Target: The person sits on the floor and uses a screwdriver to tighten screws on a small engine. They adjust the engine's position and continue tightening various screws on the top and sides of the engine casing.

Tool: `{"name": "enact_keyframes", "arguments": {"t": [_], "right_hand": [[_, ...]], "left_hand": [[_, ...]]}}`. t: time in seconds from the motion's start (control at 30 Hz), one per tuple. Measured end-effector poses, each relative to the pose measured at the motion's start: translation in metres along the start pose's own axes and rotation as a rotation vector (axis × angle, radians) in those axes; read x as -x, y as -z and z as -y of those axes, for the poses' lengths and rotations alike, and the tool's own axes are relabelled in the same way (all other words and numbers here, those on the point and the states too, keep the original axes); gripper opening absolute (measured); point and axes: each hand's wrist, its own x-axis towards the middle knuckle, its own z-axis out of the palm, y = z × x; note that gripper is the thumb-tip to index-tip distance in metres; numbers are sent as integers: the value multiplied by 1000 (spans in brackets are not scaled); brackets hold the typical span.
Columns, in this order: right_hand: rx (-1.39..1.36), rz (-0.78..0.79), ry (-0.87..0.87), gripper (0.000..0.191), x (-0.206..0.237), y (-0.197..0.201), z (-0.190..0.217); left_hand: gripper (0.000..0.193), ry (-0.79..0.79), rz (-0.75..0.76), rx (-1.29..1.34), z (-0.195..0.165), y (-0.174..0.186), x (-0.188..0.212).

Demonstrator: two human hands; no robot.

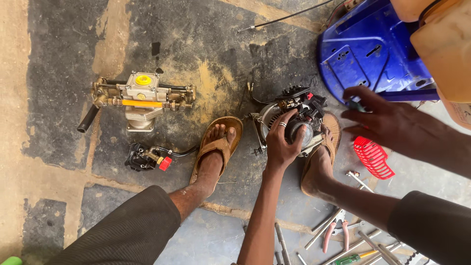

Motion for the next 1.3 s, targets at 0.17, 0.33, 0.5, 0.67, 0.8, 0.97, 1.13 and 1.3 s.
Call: {"name": "enact_keyframes", "arguments": {"t": [0.17,0.33,0.5,0.67,0.8,0.97,1.13,1.3], "right_hand": [[16,-168,200,50,7,-7,-10],[-170,117,-77,53,12,-9,4],[-182,177,-125,53,12,-1,10],[-188,181,-124,52,13,-1,5],[-167,180,-120,53,11,-6,2],[-197,150,-91,54,7,-5,1],[-191,148,-105,57,3,-5,3],[-190,147,-117,60,1,-4,3]], "left_hand": [[49,32,29,-23,6,-3,1],[47,39,30,-22,7,-3,2],[45,28,17,-34,4,-2,2],[45,41,21,-20,3,-1,2],[44,26,16,-24,3,-2,2],[45,38,22,-21,3,-2,2],[45,40,27,-27,6,-2,3],[46,41,28,-32,9,-4,2]]}}
